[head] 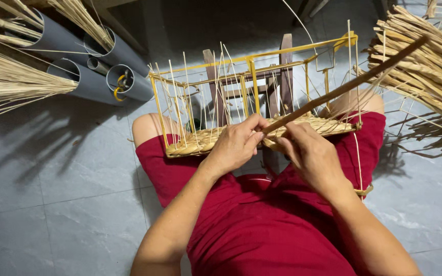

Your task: The person sits on the floor with a bamboo basket frame on their lap and weaves dried palm strips around the frame's spokes, folding and tucking the strips to build up the woven side wall. They briefly use tape and cut a strip with scissors, then continue weaving strips around the frame.

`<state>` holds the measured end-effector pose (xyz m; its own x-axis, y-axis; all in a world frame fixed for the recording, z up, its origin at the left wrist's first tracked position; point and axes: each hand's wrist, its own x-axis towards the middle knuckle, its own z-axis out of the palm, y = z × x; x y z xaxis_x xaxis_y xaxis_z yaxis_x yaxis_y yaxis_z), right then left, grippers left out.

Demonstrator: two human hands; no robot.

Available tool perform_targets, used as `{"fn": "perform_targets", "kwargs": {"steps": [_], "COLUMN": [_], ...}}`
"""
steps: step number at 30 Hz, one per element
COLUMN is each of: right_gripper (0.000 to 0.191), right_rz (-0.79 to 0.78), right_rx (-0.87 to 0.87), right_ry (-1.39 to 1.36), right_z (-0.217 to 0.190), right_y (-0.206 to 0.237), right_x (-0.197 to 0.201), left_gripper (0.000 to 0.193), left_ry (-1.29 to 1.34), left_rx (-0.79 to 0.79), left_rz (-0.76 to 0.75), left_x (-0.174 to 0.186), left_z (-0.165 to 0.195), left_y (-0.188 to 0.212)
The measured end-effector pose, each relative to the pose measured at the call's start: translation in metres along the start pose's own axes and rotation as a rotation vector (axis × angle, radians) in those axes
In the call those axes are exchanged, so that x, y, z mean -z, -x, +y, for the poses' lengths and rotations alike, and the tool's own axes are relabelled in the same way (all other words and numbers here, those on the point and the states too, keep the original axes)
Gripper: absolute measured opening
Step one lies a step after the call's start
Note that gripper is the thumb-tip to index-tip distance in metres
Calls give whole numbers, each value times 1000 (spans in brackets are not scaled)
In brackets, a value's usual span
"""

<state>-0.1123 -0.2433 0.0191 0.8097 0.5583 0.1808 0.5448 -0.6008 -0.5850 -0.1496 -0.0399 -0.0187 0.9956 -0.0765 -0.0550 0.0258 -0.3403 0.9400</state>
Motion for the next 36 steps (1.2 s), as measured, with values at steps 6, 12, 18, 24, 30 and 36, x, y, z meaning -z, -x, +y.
{"fn": "perform_targets", "kwargs": {"steps": [6, 12, 18, 24, 30, 36], "right_gripper": [22, 8, 6, 8, 35, 18], "right_rz": [57, 50, 148, 4, -133, -128], "right_rx": [-174, -443, -114, -218, 158, 325], "right_ry": [-345, -858, -490, -407, 288, 793], "right_z": [25, 44, 31, 17, -2, -13], "right_y": [-6, -1, 3, -22, -32, -47], "right_x": [-21, -22, -29, -8, 30, 45], "left_gripper": [17, 16, 13, 10, 17, 20], "left_ry": [19, 19, -277, -73, -153, 40], "left_rx": [18, 62, -54, -81, -89, 80], "left_rz": [-20, -70, 140, 51, 232, 90], "left_x": [3, 2, -20, -17, -21, -17], "left_z": [-1, 2, 10, 7, 12, 8], "left_y": [5, -4, -11, -3, -4, -6]}}
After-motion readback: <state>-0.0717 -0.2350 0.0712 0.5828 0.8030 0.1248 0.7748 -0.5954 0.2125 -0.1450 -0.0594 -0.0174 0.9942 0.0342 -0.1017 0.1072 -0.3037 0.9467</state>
